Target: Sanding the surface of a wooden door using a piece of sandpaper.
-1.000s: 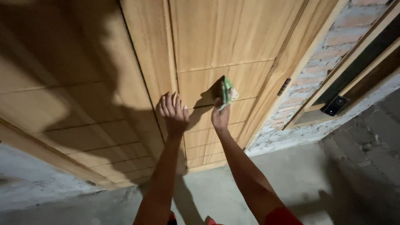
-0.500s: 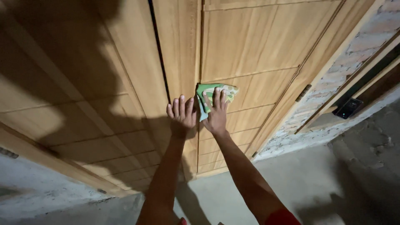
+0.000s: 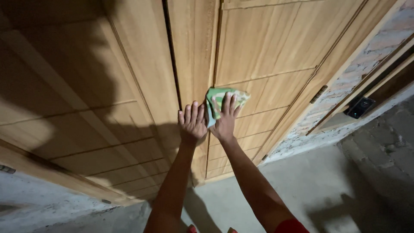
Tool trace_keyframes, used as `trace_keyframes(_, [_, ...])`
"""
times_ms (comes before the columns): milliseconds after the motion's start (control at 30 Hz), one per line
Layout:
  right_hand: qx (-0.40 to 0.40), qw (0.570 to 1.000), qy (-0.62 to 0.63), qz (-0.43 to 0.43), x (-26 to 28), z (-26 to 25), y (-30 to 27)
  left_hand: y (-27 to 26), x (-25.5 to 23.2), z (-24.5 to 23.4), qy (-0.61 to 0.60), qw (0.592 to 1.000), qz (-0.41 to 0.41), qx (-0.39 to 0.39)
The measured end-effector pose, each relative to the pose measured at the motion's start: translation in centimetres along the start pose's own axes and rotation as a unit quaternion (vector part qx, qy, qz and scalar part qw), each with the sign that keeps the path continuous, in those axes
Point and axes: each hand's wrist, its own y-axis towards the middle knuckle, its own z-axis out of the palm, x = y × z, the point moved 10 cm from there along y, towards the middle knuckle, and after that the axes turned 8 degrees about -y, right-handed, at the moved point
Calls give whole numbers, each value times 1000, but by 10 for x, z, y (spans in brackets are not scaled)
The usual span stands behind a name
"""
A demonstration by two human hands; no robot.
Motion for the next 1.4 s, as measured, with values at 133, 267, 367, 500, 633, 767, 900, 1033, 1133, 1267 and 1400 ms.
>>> trace_keyframes(133, [-16,1000,-10,14,10,-17,14,3,3,-1,-48,998,-19,33])
trace_keyframes(267, [15,1000,-3,0,6,9,-30,11,-3,-16,-15,1000,0,22])
trace_keyframes(367, [42,999,2,1,6,24,-51,7,0,-8,-13,999,-5,49])
trace_keyframes(500, [-9,999,48,4,17,3,-23,4,2,-6,-27,999,-8,33])
trace_keyframes(633, [-62,996,57,2,31,-21,12,6,2,-13,-41,999,-1,31])
trace_keyframes(767, [-50,996,72,13,29,-2,-14,0,6,-6,-45,996,14,79])
trace_keyframes(900, [10,999,49,8,11,49,-63,-12,12,10,-12,989,27,143])
trace_keyframes(1033, [-20,998,50,-22,18,31,-45,-9,11,9,-83,988,22,128])
trace_keyframes(1133, [-50,997,51,-32,20,12,-16,-9,11,3,-80,994,29,73])
trace_keyframes(1267, [-49,996,-14,-70,15,-6,19,-22,13,19,-53,994,34,94])
trace_keyframes(1400, [13,991,-118,-68,-39,23,7,-8,1,-1,-68,994,37,75])
